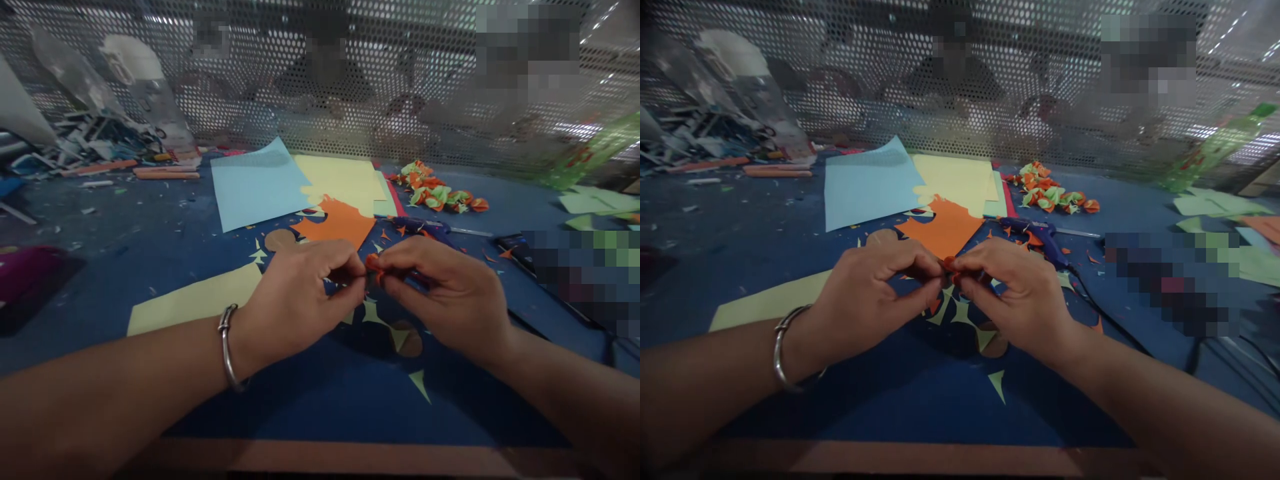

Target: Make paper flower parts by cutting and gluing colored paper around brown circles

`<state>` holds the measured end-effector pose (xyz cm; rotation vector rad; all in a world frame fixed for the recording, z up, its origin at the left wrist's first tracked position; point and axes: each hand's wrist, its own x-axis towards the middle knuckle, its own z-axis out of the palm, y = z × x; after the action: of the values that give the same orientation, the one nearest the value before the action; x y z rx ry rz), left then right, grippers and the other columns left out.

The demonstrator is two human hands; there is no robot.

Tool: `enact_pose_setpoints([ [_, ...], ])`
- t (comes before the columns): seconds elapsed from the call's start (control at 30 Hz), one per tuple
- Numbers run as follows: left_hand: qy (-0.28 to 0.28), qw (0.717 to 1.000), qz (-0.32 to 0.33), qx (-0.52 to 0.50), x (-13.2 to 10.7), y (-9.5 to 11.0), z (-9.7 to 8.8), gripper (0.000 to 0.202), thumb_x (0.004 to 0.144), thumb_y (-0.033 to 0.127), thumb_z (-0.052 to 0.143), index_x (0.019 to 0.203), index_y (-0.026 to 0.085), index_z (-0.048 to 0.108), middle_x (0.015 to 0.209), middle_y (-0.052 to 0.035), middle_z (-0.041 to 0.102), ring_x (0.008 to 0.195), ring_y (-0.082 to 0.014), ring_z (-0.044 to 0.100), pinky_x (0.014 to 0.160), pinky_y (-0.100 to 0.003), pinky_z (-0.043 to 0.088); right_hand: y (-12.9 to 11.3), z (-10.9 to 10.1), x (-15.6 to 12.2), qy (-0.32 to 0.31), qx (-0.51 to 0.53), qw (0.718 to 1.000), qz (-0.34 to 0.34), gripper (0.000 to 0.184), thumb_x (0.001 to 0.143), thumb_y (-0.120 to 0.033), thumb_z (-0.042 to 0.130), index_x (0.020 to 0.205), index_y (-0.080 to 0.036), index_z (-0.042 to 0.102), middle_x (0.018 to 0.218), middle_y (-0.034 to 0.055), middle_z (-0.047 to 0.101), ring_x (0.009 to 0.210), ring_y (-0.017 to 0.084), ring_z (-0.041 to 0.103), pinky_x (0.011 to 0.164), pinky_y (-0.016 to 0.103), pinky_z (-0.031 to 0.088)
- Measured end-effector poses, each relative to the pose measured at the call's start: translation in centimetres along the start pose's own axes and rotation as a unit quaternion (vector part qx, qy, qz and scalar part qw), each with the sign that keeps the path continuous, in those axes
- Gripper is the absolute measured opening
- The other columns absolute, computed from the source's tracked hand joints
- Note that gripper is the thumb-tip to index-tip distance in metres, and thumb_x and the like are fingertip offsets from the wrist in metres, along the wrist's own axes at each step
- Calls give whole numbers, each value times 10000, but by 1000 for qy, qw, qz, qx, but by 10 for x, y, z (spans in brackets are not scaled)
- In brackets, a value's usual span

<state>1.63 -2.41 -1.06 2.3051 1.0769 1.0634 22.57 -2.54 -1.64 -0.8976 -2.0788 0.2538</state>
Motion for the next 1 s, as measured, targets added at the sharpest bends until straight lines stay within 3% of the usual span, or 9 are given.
enact_pose_setpoints([
  [0.2, 18, 1000, 0, 9, 1, -7, 7, 91, 857, 132, 624, 803, 189, 672, 755, 40, 726, 681, -93, 653, 639, -204, 475, 3, 0, 2, 7, 5, 1000, 3, 192, 892, -96, 660, 939, -255, 757, 904, 29, 757, 844, 190, 718, 771, 348, 570],
  [0.5, 1, 999, -1, 47, 9, -12, 6, 106, 903, 170, 596, 826, 203, 662, 797, 9, 753, 723, -131, 681, 654, -256, 471, 10, 1, 5, -4, -24, 999, 23, 162, 917, -124, 647, 938, -237, 762, 921, 38, 766, 860, 190, 719, 792, 333, 565],
  [1.0, -5, 999, -36, -37, 14, -18, 7, 83, 865, 164, 636, 785, 183, 647, 667, 32, 690, 596, -94, 620, 579, -226, 436, 17, 2, 9, -47, -80, 996, 0, 139, 953, -156, 573, 957, -229, 691, 943, 67, 747, 890, 215, 702, 808, 379, 554],
])
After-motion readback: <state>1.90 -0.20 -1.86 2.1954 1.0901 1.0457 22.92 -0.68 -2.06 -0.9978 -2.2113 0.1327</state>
